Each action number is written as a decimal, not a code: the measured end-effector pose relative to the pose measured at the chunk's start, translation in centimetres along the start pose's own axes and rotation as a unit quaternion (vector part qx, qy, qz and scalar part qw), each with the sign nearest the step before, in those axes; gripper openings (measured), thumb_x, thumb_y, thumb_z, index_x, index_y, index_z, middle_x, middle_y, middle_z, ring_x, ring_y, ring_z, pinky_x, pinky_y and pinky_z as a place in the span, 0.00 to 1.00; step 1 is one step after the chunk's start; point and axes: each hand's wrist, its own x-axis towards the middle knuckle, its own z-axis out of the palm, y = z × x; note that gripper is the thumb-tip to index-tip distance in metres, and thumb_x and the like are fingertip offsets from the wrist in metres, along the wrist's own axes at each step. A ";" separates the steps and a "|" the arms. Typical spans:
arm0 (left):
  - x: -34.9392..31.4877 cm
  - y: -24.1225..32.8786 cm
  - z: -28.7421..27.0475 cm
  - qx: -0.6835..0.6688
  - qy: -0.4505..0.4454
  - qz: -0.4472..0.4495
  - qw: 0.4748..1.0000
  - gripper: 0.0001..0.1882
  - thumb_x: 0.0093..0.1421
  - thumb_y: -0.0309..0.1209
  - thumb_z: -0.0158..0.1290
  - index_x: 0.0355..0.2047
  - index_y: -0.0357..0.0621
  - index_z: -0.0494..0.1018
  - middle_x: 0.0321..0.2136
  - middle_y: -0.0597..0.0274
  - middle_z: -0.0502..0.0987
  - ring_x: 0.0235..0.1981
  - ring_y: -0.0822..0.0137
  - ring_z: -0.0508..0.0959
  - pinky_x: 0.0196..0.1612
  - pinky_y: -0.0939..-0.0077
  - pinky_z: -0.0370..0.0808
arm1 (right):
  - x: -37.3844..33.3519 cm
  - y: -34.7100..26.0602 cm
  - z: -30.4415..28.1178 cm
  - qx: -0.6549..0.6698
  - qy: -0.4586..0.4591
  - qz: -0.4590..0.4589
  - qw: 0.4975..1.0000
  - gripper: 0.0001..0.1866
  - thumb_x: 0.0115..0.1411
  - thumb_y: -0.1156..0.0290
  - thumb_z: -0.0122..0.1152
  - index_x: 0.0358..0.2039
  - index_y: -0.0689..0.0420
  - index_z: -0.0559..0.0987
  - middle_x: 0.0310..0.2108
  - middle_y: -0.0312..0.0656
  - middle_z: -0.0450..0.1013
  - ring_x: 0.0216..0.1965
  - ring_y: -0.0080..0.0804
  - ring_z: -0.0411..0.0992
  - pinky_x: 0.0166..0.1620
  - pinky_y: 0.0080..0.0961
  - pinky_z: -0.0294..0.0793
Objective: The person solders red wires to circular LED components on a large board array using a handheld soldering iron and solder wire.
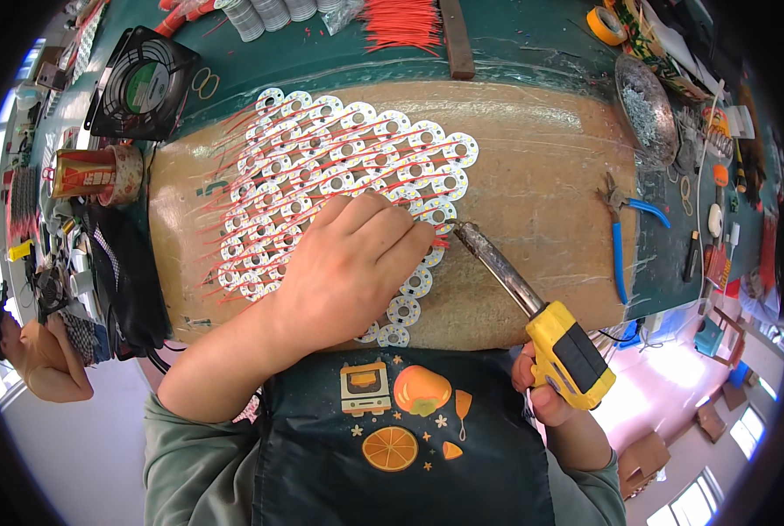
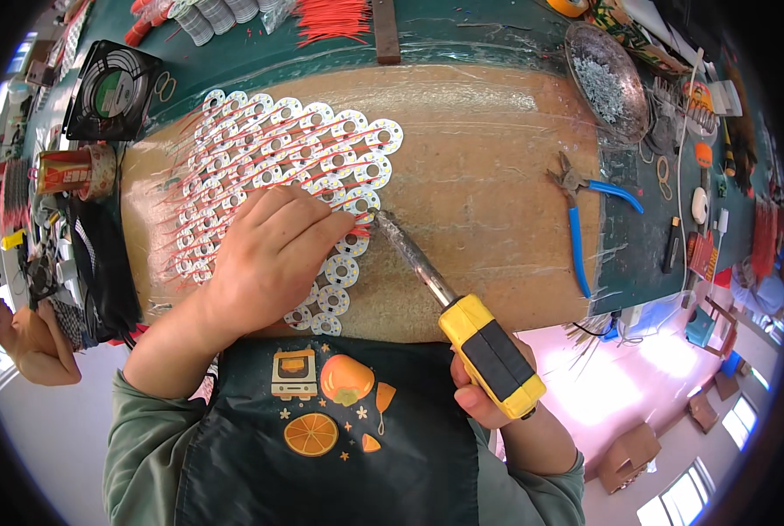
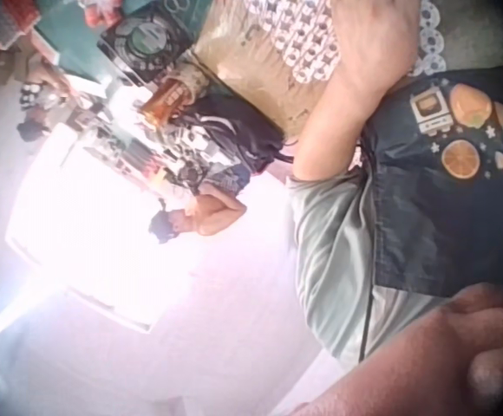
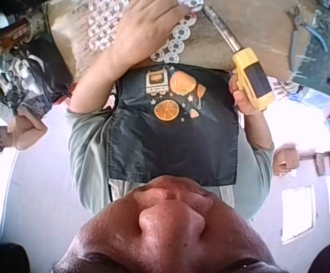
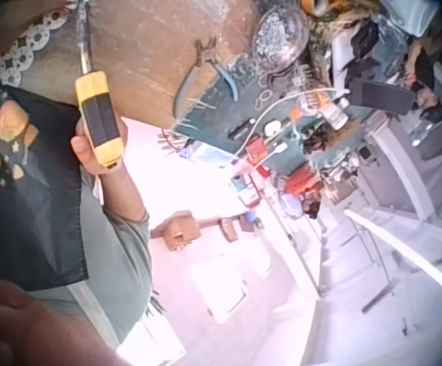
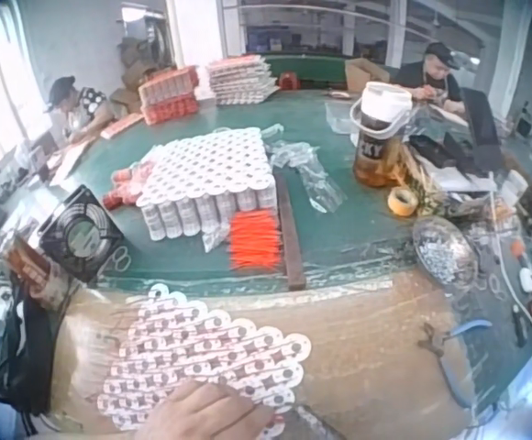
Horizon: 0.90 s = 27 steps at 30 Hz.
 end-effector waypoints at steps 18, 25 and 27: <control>-0.1 0.3 0.0 0.013 0.006 -0.006 1.000 0.18 0.45 0.24 0.58 0.40 0.41 0.78 0.34 0.62 0.76 0.37 0.62 0.77 0.41 0.68 0.73 | -0.9 -1.2 0.7 0.078 0.006 0.032 0.996 0.36 0.55 0.52 0.73 0.53 0.61 0.68 0.28 0.36 0.67 0.28 0.26 0.68 0.31 0.24 0.70; -0.7 0.6 0.0 0.013 0.056 -0.019 0.998 0.17 0.45 0.24 0.58 0.39 0.41 0.78 0.36 0.61 0.75 0.39 0.60 0.76 0.41 0.67 0.73 | 0.1 -1.7 2.1 0.104 -0.022 0.009 0.994 0.24 0.54 0.56 0.74 0.39 0.60 0.74 0.32 0.39 0.70 0.32 0.28 0.70 0.35 0.25 0.70; -1.3 0.6 -0.3 0.015 0.045 -0.010 0.999 0.17 0.47 0.26 0.57 0.40 0.41 0.77 0.36 0.61 0.74 0.40 0.60 0.76 0.42 0.67 0.72 | -0.5 -1.3 1.9 0.084 -0.010 0.019 0.996 0.24 0.54 0.55 0.74 0.38 0.60 0.74 0.30 0.39 0.70 0.30 0.28 0.70 0.33 0.24 0.69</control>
